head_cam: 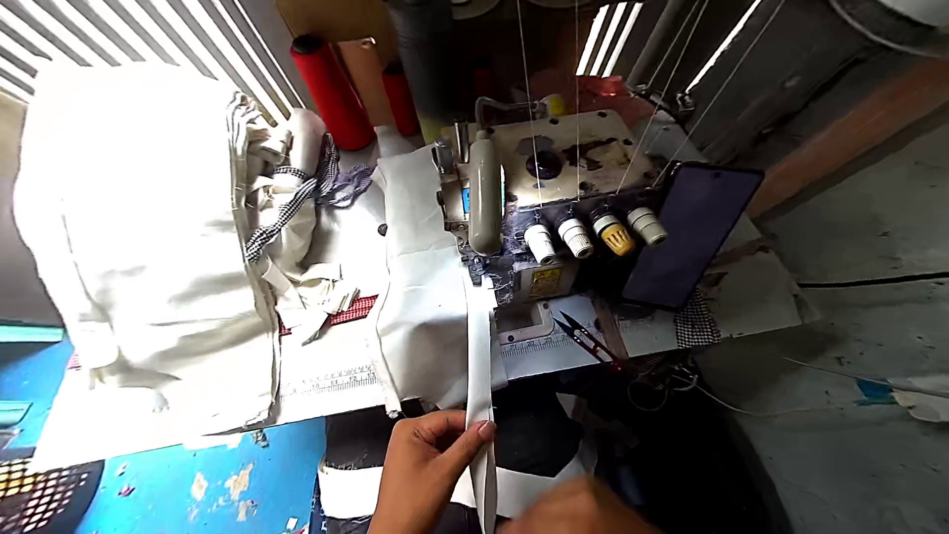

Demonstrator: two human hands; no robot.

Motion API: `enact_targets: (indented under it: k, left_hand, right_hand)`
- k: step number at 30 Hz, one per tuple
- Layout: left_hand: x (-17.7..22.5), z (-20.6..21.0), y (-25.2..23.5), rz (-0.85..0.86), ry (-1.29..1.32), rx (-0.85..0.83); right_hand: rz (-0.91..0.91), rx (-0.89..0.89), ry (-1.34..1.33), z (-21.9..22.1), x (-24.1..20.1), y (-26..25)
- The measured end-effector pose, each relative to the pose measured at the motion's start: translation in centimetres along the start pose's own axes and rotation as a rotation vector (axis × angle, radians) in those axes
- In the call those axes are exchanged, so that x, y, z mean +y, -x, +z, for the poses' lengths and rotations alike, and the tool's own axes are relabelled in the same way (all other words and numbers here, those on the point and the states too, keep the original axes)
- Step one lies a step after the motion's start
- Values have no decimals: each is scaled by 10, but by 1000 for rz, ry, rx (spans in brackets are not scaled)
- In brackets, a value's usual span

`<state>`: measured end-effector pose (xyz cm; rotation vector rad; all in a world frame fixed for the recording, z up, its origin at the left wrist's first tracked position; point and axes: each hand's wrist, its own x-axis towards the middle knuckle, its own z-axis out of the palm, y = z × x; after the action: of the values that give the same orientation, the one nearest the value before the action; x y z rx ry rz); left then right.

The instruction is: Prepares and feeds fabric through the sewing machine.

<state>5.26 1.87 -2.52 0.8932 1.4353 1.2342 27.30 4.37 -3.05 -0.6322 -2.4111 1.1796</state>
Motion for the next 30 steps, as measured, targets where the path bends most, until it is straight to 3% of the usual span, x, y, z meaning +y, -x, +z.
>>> enact_targets:
  k: [3, 5, 8, 12, 16, 30]
  left_hand:
    - [1, 3, 0, -76, 261, -59]
    - [-3, 11, -2, -101, 341, -65]
    - [-16, 21, -5, -126, 343, -40]
    - [-33, 20, 5, -86, 226, -14]
    - [-44, 15, 7, -82, 166, -13]
    - [-41, 14, 7, -30, 141, -90]
  right_hand:
    - [97, 470, 35, -9, 37, -43]
    - [125, 563, -122, -7, 58, -79]
    - [212, 531, -522, 7, 62, -99]
    - [291, 470, -716, 17, 48, -76]
    - [363, 455, -763, 25, 46, -55]
    - [322, 382, -639, 13, 44, -48]
